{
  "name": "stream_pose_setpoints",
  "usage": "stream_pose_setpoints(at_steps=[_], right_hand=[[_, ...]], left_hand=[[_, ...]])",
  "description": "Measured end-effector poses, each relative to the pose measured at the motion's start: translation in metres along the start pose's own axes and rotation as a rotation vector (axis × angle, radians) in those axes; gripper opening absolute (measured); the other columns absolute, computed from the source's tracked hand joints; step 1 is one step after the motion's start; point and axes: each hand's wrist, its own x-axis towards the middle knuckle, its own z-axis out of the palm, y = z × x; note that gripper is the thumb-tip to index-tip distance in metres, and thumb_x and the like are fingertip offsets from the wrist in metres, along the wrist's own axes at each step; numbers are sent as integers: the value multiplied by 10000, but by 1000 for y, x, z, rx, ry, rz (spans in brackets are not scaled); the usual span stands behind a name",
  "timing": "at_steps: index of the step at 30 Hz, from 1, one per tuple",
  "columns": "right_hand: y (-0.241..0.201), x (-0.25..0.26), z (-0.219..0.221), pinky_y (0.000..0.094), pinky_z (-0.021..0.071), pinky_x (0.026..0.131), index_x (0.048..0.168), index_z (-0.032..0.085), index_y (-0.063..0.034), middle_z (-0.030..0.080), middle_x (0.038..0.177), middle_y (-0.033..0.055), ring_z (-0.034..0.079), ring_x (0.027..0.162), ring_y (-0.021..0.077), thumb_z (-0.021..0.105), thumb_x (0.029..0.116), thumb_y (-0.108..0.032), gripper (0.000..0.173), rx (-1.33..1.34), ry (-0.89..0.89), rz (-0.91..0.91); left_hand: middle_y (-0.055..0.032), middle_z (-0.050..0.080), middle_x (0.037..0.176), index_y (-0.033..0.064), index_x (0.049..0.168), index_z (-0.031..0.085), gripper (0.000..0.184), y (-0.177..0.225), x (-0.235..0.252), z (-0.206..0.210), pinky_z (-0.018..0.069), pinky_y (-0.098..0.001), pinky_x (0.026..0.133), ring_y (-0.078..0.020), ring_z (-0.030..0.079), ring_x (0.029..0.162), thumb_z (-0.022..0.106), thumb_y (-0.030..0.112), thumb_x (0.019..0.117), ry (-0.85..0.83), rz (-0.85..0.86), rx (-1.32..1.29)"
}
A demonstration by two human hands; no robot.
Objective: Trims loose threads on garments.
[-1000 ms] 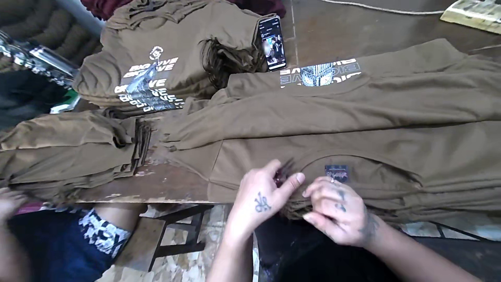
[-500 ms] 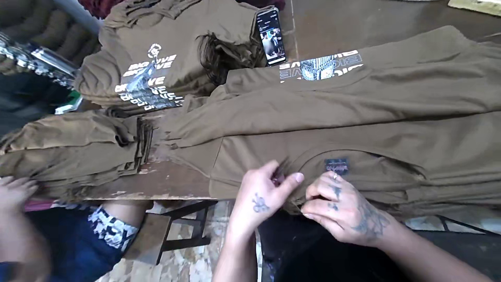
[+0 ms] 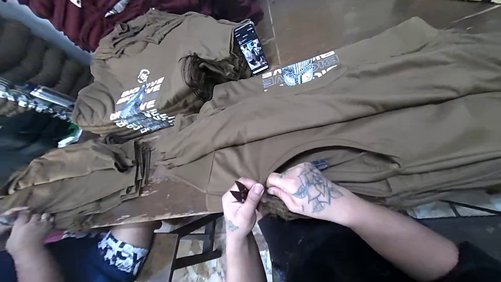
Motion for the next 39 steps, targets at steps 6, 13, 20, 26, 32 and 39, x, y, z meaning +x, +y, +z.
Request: stream_pose_setpoints(at_steps=[6,13,20,26,32,39], right_hand=[[13,-27,-10,234,544,736,961,697,-38,699,805,61,662,761,113,503,1052,-163,248,213,145,-42],[14,-42,-14,210,540,819,963,653,-35,691,954,98,664,932,114,448,1070,-178,272,239,204,-54],[15,-48,-12,221,526,839,962,649,-64,647,924,76,635,937,129,453,1096,-225,287,222,212,-122],[17,-62,-11,369,434,963,659,576,-99,602,642,53,633,748,186,579,1044,-405,492,324,125,-274],[6,-44,-10,251,565,801,1166,662,-11,732,960,86,686,873,134,590,1026,-258,294,211,161,-44],[5,-31,1,305,533,688,860,718,-66,686,742,59,660,731,174,593,1010,-277,287,122,194,-185]], left_hand=[[113,649,697,154,924,667,148,14,4,-6,478,-135,495,43,568,552,648,276,1005,-53,-127,246],[-25,692,934,164,1288,674,351,85,27,-16,530,-338,613,-131,647,748,515,337,1028,-515,178,1175],[-40,673,792,214,1236,737,355,91,37,0,461,-388,477,-230,642,616,496,179,977,-627,318,1438],[53,560,627,109,918,664,495,51,20,7,427,-226,473,-12,495,518,632,602,932,-198,-15,1029],[80,732,803,154,900,629,115,21,-1,8,484,-147,477,30,586,539,611,180,1010,104,-44,232],[114,619,690,203,889,636,197,20,0,14,467,-141,479,34,545,535,664,372,989,143,43,164]])
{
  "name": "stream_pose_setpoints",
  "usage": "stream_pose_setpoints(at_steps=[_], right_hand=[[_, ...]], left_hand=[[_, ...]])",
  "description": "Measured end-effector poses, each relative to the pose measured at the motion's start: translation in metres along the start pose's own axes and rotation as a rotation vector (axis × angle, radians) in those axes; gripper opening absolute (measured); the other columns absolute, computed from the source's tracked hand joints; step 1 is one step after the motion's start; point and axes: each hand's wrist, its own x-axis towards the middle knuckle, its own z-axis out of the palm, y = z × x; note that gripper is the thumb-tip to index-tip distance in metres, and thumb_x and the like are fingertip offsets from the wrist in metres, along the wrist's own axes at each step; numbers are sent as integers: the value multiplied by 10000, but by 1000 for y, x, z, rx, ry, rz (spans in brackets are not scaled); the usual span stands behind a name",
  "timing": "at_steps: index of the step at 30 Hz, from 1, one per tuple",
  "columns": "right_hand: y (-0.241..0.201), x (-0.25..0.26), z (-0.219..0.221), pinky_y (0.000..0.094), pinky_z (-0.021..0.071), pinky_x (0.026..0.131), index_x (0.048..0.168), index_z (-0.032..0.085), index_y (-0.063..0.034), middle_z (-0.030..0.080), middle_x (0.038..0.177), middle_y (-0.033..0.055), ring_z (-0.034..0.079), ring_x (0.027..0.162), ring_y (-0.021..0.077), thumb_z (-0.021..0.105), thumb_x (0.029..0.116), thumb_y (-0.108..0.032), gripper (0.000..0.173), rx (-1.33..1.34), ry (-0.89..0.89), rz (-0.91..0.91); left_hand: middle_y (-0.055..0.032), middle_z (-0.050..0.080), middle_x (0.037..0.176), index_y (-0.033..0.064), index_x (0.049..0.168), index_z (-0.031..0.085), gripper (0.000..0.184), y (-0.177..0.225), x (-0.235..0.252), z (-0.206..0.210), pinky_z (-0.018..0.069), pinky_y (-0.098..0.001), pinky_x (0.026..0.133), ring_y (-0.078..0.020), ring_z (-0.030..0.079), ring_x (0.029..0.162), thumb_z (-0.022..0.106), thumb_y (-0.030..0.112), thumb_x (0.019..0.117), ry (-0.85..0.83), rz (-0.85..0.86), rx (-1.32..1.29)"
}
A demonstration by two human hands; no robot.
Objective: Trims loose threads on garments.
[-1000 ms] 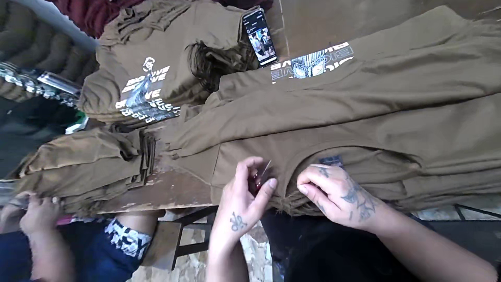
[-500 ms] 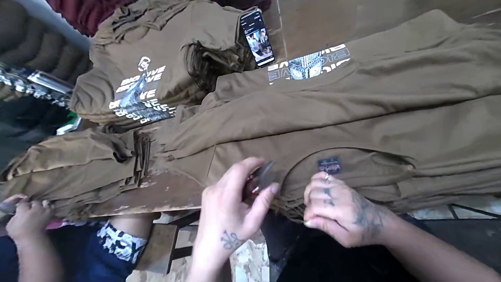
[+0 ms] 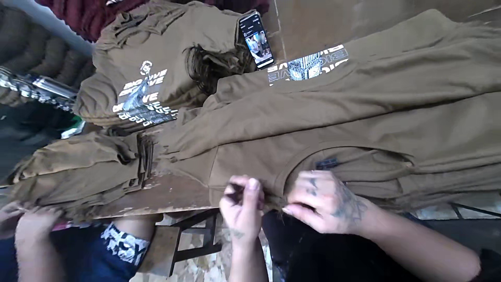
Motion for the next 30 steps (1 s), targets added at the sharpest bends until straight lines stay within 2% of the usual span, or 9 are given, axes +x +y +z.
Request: stream_pose_setpoints(at_steps=[2,4,6,8,11,14,19,24,30], right_hand=[[3,-11,-1,313,521,738,824,716,-82,693,752,60,656,761,178,577,1023,-252,296,43,22,-74],[3,-18,-3,299,540,808,874,725,-63,728,846,81,681,844,170,592,1020,-256,276,68,30,-44],[-1,-13,-4,257,571,799,1034,720,-21,741,927,93,692,844,134,614,1020,-332,329,39,15,71],[-2,-3,-2,244,549,676,1129,712,-3,718,873,84,646,720,119,627,1009,-389,413,-2,3,142],[3,2,0,251,568,706,991,717,-26,742,854,84,708,770,135,550,1034,-165,222,-19,30,91],[5,-6,-8,221,542,719,962,685,-26,704,819,80,669,750,119,494,1046,-113,226,45,17,89],[2,5,-10,215,509,576,1178,653,-2,659,759,37,587,608,81,618,1011,-365,401,61,-100,222],[8,0,-4,254,559,690,935,709,-41,719,810,78,695,751,143,527,1027,-134,224,-12,-19,79],[4,7,-11,226,498,557,1067,670,-35,632,704,25,588,591,85,568,1039,-326,309,54,-121,192]], left_hand=[[117,564,641,149,842,638,348,0,4,-2,462,-172,505,30,526,548,661,475,960,-198,-80,494],[83,497,573,143,764,620,329,1,5,2,399,-251,474,-26,469,498,632,422,938,-325,-159,769],[101,524,593,124,765,627,217,1,3,0,414,-169,480,31,482,507,622,244,945,-257,-156,612],[115,587,644,124,809,637,151,-2,-2,2,467,-143,482,42,532,522,638,149,958,-65,-74,264],[67,679,731,154,881,679,81,-13,-16,14,551,-191,476,-21,617,530,705,165,956,77,-23,-182],[16,698,752,120,908,693,68,-26,-22,17,568,-206,490,-53,650,548,717,165,953,97,-35,-403],[22,693,747,127,911,682,74,-28,-22,15,568,-204,523,-41,645,564,721,174,953,78,-65,-469],[41,696,779,137,924,697,66,-30,-22,10,560,-185,512,-23,646,584,725,189,955,-11,-77,-418],[56,695,831,146,928,718,65,-29,-22,10,563,-166,562,-6,650,645,730,205,953,-16,-76,-381]])
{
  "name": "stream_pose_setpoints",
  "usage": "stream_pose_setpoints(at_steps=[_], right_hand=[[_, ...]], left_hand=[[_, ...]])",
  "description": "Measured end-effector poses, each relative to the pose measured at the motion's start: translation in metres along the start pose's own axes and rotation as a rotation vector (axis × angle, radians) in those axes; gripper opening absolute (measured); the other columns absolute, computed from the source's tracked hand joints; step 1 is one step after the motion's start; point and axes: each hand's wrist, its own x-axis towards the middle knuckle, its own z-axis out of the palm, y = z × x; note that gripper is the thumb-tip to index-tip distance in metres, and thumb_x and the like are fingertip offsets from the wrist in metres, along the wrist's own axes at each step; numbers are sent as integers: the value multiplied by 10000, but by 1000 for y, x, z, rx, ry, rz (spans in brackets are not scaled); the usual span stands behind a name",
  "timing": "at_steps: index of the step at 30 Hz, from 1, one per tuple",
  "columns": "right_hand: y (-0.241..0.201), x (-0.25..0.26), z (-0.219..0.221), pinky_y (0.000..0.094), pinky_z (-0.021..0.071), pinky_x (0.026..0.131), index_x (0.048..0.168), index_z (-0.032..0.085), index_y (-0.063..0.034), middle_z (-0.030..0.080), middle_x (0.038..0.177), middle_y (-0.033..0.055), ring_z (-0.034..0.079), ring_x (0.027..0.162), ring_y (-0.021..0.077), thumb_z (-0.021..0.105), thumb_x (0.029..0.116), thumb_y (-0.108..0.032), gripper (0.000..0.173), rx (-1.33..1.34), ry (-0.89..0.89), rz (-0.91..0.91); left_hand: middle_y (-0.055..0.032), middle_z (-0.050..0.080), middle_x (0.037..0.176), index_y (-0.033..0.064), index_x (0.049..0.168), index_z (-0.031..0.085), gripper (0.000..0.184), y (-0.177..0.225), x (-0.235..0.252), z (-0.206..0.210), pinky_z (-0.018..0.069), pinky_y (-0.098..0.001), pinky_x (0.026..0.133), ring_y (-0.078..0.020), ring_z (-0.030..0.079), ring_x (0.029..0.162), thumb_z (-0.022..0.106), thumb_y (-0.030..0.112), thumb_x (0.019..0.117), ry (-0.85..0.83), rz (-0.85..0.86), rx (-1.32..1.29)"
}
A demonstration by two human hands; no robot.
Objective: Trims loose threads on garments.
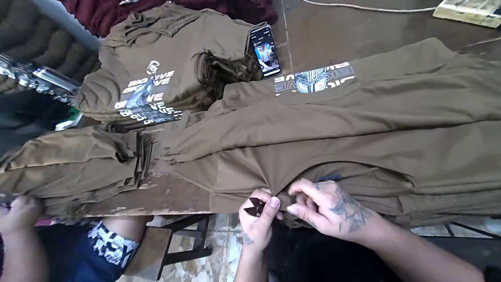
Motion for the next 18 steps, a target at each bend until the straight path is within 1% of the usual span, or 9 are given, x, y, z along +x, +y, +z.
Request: stream_pose_setpoints(at_steps=[1,5,7,9,10,11,13,14,18], right_hand=[[-1,2,2,236,496,538,1103,675,-32,635,696,22,583,570,91,589,1028,-361,349,-23,-11,9],[4,-2,6,267,535,613,925,677,-50,674,740,59,663,674,142,513,1037,-169,232,-112,56,-108],[5,-8,5,254,537,657,925,672,-50,679,763,60,662,708,137,485,1063,-175,264,-106,83,-137],[4,-11,4,257,544,689,940,669,-53,691,791,65,671,737,138,473,1078,-199,281,-113,86,-139],[4,-11,5,259,545,695,947,668,-50,695,801,70,673,745,140,469,1084,-211,291,-109,87,-134],[4,-12,5,258,545,703,958,664,-44,695,813,76,673,756,141,461,1092,-222,301,-94,85,-125],[4,-13,3,252,545,717,978,650,-34,687,831,84,667,772,135,440,1106,-241,322,-63,82,-112],[3,-14,2,252,539,710,979,642,-32,679,827,85,657,764,132,432,1109,-247,327,-55,83,-111],[4,-18,4,244,538,709,970,635,-34,667,800,76,646,736,118,428,1111,-259,336,-71,114,-126]], left_hand=[[59,700,829,148,936,721,64,0,0,-1,557,-166,575,-3,645,647,723,209,958,-18,-9,-6],[63,694,812,147,929,711,88,4,1,-4,557,-172,542,-3,635,610,715,227,966,-67,-46,49],[81,666,779,141,893,680,139,13,5,-9,527,-146,547,29,602,610,687,244,985,-126,-53,254],[54,623,750,82,857,633,212,27,11,-16,469,-131,577,41,553,635,642,235,1003,-224,-21,568],[30,625,756,55,891,645,229,35,14,-18,468,-140,588,30,550,648,633,252,1006,-270,-6,713],[11,645,797,50,989,668,253,45,17,-21,491,-161,615,13,569,681,627,299,1010,-326,3,853],[-17,688,912,101,1257,647,427,65,23,-24,541,-280,655,-63,623,745,581,448,1018,-438,28,1126],[-18,695,942,138,1335,628,463,75,25,-24,550,-338,647,-99,644,756,542,472,1026,-490,53,1229],[-27,687,903,240,1311,703,375,99,26,-13,511,-392,575,-192,657,728,506,339,1007,-654,187,1475]])
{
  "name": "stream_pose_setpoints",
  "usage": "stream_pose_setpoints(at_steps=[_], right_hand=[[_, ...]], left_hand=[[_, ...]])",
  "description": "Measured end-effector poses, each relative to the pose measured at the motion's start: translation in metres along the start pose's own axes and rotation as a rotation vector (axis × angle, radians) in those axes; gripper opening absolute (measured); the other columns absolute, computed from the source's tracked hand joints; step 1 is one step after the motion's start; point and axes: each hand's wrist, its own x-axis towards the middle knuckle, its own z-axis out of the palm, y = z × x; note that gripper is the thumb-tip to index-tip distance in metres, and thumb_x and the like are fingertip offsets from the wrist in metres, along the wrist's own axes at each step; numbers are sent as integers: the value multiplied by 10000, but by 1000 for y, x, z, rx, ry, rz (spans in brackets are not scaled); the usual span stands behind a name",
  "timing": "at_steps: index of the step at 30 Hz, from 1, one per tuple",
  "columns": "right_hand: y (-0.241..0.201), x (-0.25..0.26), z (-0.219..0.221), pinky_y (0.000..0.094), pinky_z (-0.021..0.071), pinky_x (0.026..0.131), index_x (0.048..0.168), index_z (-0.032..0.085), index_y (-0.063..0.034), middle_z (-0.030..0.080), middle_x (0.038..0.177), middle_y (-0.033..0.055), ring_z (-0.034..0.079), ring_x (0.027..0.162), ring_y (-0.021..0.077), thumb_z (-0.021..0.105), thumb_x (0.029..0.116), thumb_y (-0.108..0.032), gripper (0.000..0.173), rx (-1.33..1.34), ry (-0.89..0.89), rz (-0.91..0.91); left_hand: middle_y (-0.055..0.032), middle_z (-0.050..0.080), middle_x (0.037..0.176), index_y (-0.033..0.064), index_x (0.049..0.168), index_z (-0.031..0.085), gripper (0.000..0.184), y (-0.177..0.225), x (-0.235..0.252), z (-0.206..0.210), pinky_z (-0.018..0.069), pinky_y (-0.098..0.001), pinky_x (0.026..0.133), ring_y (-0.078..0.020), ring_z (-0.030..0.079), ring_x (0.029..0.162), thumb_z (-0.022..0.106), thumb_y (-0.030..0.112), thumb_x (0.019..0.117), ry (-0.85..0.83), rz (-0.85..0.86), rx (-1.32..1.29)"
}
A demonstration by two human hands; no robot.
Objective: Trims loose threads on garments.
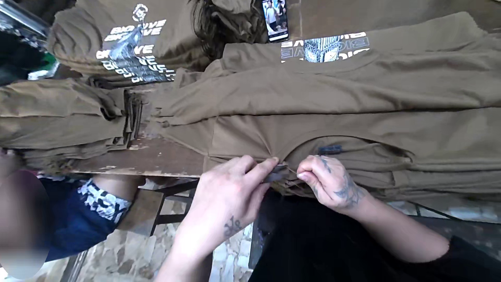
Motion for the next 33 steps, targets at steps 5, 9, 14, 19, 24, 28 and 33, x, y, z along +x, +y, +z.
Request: stream_pose_setpoints(at_steps=[5,9,14,19,24,28,33], right_hand=[[1,-1,3,251,527,691,960,626,-42,658,791,71,640,728,125,413,1115,-274,351,-13,41,-11],[1,-2,5,248,537,705,955,631,-45,668,789,65,651,733,118,432,1112,-285,349,-10,67,-26],[0,-8,-1,278,514,731,922,628,-60,661,767,65,641,727,139,421,1114,-299,370,91,14,-109],[-4,-5,-8,263,494,728,912,601,-54,634,751,67,620,717,136,424,1115,-290,358,107,4,-106],[-5,9,-17,167,486,634,933,707,-26,656,870,80,569,702,50,549,1034,-506,515,38,11,124],[-4,16,3,267,575,719,962,753,-46,740,895,93,697,789,142,620,999,-276,268,-97,-24,99],[3,10,-7,196,568,830,959,723,-2,760,975,104,713,912,80,557,1042,-155,240,167,-27,70]], left_hand=[[-35,688,813,219,1280,729,366,11,2,-3,465,-395,491,-223,646,628,496,217,998,13,22,137],[-42,680,836,214,1304,714,372,17,7,1,455,-389,488,-227,636,633,491,231,1006,4,30,160],[-27,681,844,201,1300,710,363,5,2,3,483,-376,515,-181,631,633,514,318,1018,91,-33,25],[-37,692,933,166,1341,666,409,-15,-16,23,525,-305,628,-102,631,742,581,347,984,213,-117,-210],[0,664,883,112,1266,669,387,-5,-15,16,486,-165,648,7,572,731,602,396,1013,347,-166,-375],[79,622,696,101,897,677,323,6,17,40,505,-190,578,29,577,617,646,414,971,297,-425,-593],[109,597,656,120,923,634,65,10,20,65,452,-157,460,19,522,499,603,121,981,322,-391,-1192]])
